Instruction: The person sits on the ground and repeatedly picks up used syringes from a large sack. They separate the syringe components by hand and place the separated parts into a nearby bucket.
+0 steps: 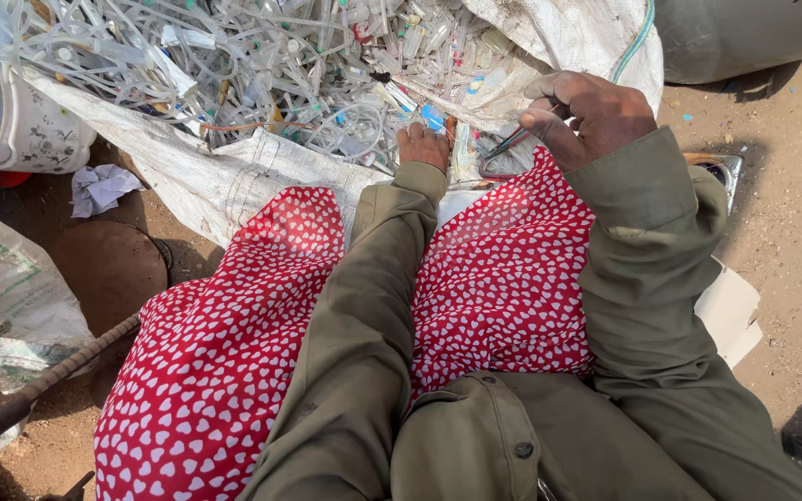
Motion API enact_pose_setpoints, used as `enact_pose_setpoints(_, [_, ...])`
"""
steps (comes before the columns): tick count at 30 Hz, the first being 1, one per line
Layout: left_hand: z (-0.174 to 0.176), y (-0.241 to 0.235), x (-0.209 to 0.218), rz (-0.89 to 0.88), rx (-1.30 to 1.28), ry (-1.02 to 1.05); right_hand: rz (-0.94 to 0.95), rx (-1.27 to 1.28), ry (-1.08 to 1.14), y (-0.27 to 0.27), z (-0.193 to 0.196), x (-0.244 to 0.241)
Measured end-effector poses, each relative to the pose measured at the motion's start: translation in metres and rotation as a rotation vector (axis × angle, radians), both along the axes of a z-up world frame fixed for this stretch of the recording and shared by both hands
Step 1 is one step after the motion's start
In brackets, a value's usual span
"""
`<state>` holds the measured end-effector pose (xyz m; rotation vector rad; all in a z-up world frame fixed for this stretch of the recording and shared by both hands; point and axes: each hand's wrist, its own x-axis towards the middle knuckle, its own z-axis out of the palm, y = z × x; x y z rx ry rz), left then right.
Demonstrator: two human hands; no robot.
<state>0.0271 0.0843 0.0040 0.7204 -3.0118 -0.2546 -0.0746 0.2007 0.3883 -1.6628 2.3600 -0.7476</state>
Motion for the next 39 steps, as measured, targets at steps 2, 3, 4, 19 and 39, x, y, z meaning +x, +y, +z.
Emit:
enact_pose_setpoints(2, [-0.001,-0.001,-0.002,-0.036,0.06,-0.057,0.018,0.014,0.022,-0.001,-0.002,-0.002])
enact_pose_setpoints(3, [-0.002,-0.002,-0.002,-0.053,0.089,-0.086,0.027,0.017,-0.006,-0.003,-0.003,-0.002])
enact_pose_setpoints(4, [-0.003,-0.003,-0.002,-0.066,0.087,-0.082,0.034,0.02,-0.033,-0.003,-0.004,-0.002])
enact_pose_setpoints(19, [0.011,-0.001,0.002,-0.154,0.145,0.077,-0.043,0.162,-0.067,-0.013,-0.008,0.006])
enact_pose_setpoints(39, [0.128,-0.095,-0.046,0.123,2.108,0.602,-0.276,0.201,-0.164,-0.038,-0.071,-0.02])
